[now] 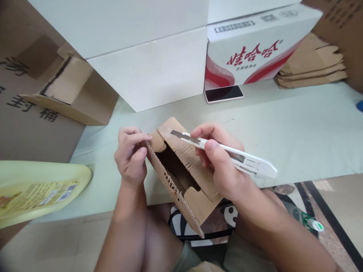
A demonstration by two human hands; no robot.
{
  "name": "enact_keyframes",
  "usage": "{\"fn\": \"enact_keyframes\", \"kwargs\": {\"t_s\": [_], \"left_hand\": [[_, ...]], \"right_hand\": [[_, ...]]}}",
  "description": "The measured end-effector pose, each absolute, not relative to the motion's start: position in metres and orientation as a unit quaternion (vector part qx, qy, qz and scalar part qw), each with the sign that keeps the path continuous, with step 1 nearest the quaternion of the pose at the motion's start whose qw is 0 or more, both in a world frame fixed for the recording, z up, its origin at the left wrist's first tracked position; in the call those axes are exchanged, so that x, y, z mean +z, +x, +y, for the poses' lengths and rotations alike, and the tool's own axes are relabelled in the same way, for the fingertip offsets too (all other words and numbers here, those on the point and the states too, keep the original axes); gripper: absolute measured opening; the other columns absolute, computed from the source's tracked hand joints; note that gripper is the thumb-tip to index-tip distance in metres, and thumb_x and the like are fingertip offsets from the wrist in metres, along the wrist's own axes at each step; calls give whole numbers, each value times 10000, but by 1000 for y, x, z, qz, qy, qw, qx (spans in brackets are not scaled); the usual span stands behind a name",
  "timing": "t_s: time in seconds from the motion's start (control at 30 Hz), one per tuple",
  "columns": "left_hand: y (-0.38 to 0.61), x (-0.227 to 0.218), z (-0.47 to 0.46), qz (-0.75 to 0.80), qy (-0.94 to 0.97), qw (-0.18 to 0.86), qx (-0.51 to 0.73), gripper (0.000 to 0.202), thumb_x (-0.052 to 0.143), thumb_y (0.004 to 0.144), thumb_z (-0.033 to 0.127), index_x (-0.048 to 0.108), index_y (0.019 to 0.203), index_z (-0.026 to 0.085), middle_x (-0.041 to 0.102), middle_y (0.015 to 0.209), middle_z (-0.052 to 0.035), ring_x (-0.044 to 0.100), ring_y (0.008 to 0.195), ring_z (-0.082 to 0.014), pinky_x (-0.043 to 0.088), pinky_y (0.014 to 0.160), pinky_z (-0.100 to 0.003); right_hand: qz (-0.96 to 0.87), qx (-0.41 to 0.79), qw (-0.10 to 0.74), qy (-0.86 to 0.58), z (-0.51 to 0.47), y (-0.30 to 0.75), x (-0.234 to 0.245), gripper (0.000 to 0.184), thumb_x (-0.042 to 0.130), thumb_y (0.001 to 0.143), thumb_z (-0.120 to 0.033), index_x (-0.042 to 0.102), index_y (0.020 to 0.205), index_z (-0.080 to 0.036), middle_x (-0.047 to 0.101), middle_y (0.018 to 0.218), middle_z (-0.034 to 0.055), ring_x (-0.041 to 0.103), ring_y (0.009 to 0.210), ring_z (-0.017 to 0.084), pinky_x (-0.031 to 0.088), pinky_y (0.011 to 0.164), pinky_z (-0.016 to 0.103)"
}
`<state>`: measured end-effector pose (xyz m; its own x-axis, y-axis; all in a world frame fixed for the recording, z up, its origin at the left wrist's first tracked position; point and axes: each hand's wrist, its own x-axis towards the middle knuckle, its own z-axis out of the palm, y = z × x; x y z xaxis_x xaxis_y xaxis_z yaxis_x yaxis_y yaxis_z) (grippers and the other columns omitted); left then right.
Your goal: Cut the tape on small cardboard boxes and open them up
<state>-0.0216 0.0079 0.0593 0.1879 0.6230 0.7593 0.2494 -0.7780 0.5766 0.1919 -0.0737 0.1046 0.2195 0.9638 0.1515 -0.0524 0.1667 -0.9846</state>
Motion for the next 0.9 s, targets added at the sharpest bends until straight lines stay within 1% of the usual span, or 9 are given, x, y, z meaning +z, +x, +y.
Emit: {"fn": "enact_keyframes", "kwargs": {"t_s": [0.17,0.27,0.37,0.43,0.53,0.63,0.7,0.8,0.9], "left_hand": [[-20,59,8,302,750,171,563,162,564,973,345,696,948,254,548,904,-35,523,786,-195,496,708,-381],[-17,56,7,310,723,213,580,184,584,971,389,671,886,250,561,885,-41,548,810,-211,504,740,-396],[-11,57,6,307,632,296,647,342,573,993,489,588,770,231,546,848,-32,561,775,-192,508,775,-394],[-8,60,5,315,566,339,682,416,631,962,533,518,715,218,533,836,-21,563,742,-169,512,781,-381],[-6,67,3,344,520,368,690,468,762,872,504,445,686,214,527,781,0,558,697,-150,508,751,-357],[-7,72,3,332,518,414,671,469,757,873,450,402,671,220,467,612,31,507,596,-140,459,654,-323],[-9,73,4,309,516,449,661,426,750,857,378,403,665,221,425,535,47,459,543,-130,419,613,-304],[-15,70,8,285,496,472,670,354,728,810,325,425,662,219,410,507,48,406,512,-124,386,591,-299],[-25,65,14,258,518,485,656,424,709,823,405,390,616,217,331,487,40,362,502,-133,346,564,-313]], "right_hand": [[-465,419,603,-494,-74,193,105,460,640,905,-683,670,958,-227,585,655,-17,473,500,120,361,442,270],[-462,421,602,-496,-74,192,106,456,651,898,-683,677,948,-231,584,657,-12,475,505,127,359,439,276],[-453,426,613,-487,-72,192,106,427,665,896,-659,676,940,-235,588,661,-14,476,501,124,351,430,270],[-446,432,619,-480,-70,192,106,408,663,893,-645,664,923,-238,581,652,-18,472,490,120,328,417,264],[-437,438,618,-486,-66,192,109,403,643,879,-642,630,883,-240,558,636,-21,452,467,115,293,398,262],[-431,444,615,-488,-64,192,115,389,629,874,-633,610,865,-245,538,639,-25,435,455,107,277,390,258],[-430,437,637,-468,-62,196,118,354,628,881,-607,606,860,-254,524,644,-24,439,463,111,265,386,259],[-419,373,706,-433,-56,209,112,286,606,906,-562,592,870,-279,488,639,-22,447,484,134,276,395,275],[-393,279,734,-479,-42,225,88,237,559,934,-523,577,942,-287,540,694,-20,491,492,142,308,421,284]]}}
